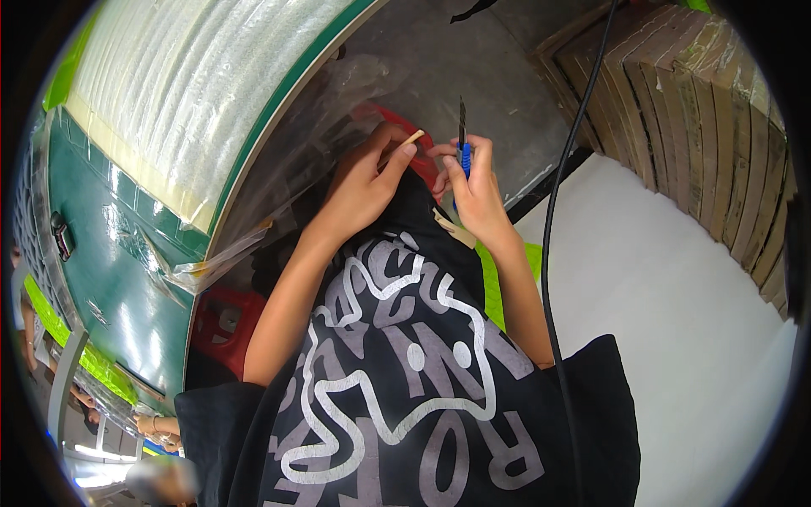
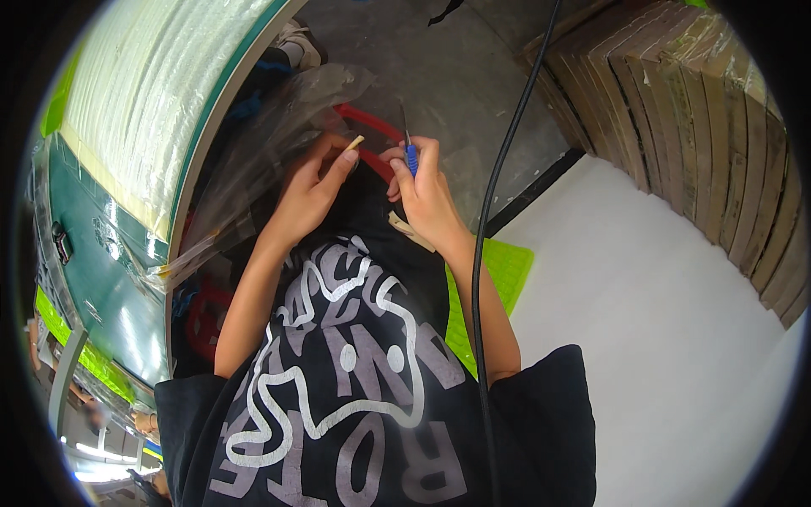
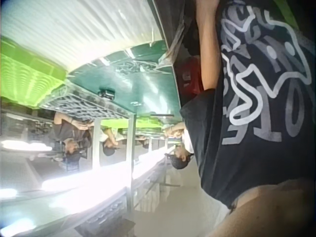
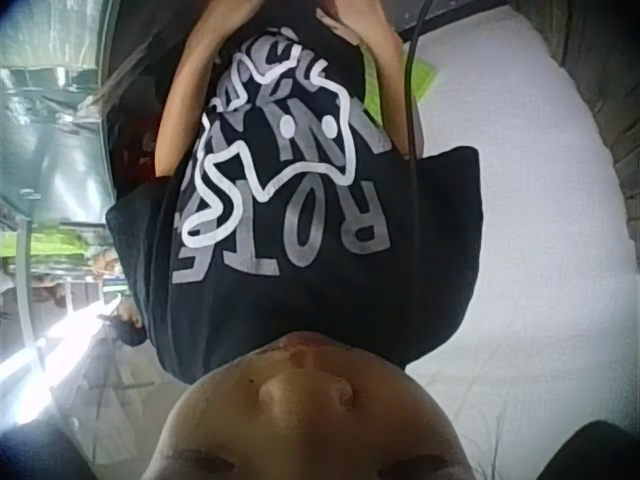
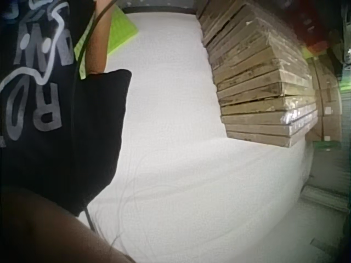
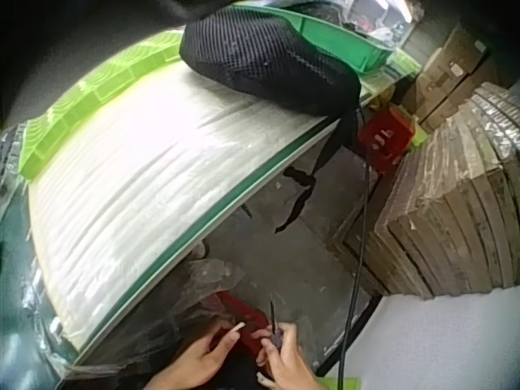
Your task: The recorder uses a utility knife to trim small rubber or foam components on a factory assembly line workstation.
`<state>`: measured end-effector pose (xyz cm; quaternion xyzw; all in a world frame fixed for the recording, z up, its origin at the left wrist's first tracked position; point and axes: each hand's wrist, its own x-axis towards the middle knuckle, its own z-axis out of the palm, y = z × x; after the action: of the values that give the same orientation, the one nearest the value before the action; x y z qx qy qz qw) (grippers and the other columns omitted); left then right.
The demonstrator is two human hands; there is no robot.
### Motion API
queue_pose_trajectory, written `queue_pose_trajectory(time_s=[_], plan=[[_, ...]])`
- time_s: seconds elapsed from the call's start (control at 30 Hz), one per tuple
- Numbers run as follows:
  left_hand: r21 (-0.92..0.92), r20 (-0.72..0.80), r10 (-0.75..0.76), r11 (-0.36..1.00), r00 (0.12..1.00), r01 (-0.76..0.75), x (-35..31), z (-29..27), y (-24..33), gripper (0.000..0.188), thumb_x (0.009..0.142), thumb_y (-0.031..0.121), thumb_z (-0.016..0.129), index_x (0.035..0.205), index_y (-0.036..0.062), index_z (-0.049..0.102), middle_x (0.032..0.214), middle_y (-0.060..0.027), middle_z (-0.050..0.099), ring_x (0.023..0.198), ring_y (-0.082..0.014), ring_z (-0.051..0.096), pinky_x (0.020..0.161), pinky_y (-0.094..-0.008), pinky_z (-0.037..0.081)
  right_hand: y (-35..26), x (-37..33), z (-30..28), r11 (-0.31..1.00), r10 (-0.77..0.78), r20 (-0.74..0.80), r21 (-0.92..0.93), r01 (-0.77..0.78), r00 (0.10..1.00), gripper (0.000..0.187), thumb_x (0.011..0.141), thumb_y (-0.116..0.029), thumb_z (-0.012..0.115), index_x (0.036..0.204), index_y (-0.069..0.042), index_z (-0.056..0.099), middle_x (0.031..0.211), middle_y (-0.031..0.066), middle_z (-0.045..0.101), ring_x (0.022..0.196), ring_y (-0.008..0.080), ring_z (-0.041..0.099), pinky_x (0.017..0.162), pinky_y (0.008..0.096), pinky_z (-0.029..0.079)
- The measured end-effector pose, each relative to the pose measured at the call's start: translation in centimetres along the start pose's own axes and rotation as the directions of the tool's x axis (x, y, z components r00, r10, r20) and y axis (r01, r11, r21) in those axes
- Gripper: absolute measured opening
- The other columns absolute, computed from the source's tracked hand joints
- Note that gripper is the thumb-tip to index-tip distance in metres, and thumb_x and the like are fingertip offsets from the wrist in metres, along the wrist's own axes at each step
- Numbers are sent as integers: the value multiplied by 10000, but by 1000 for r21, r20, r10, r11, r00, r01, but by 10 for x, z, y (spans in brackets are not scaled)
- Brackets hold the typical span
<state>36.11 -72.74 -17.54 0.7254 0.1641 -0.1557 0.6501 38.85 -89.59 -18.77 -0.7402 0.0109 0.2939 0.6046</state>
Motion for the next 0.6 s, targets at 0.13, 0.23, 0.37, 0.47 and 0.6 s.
queue_pose_trajectory(time_s=[0.13, 0.23, 0.37, 0.47, 0.6], plan=[[32, -25, -5, 999, 1000, 6, 0, 3, -8, 199, 871, 193, 517, 956, 14, 503, 713, -106, 563, 637, -177, 535, 598, -278, 418, 1, -3, 1, 998, -60, 25, -9, 60, 998, 235, 898, -67, 456, 1102, 27, 387, 889, 113, 598, 605, 129, 555, 554, 254, 473], [6, -144, 69, 998, 987, -69, 3, 9, -24, 186, 867, 196, 520, 951, 31, 504, 711, -130, 570, 623, -210, 550, 587, -294, 419, 8, -4, 7, 985, -51, 1, -167, 51, 999, 226, 874, -111, 521, 1071, -11, 478, 868, 122, 596, 574, 135, 555, 535, 275, 460], [175, -104, -144, 971, 984, 161, 5, 12, -39, 189, 879, 239, 484, 953, 67, 501, 770, -174, 587, 719, -315, 587, 631, -362, 436, 26, -3, 11, 912, -153, -88, -397, 106, 984, 222, 864, -204, 542, 1040, -69, 526, 760, 183, 593, 649, 316, 608, 569, 362, 458], [261, -86, -150, 951, 985, 168, 5, 13, -43, 216, 890, 277, 445, 969, 82, 495, 806, -185, 594, 785, -364, 579, 661, -414, 437, 37, -4, 12, 915, -141, -57, -388, 108, 988, 233, 864, -269, 530, 999, -78, 530, 725, 202, 587, 731, 395, 582, 586, 400, 454], [338, -83, -51, 938, 995, 76, 5, 14, -54, 240, 900, 300, 407, 984, 90, 488, 845, -192, 594, 812, -389, 560, 677, -450, 429, 37, -8, 15, 910, -42, 3, -413, 39, 999, 240, 867, -297, 518, 941, -68, 521, 718, 206, 586, 725, 398, 576, 576, 415, 447]])
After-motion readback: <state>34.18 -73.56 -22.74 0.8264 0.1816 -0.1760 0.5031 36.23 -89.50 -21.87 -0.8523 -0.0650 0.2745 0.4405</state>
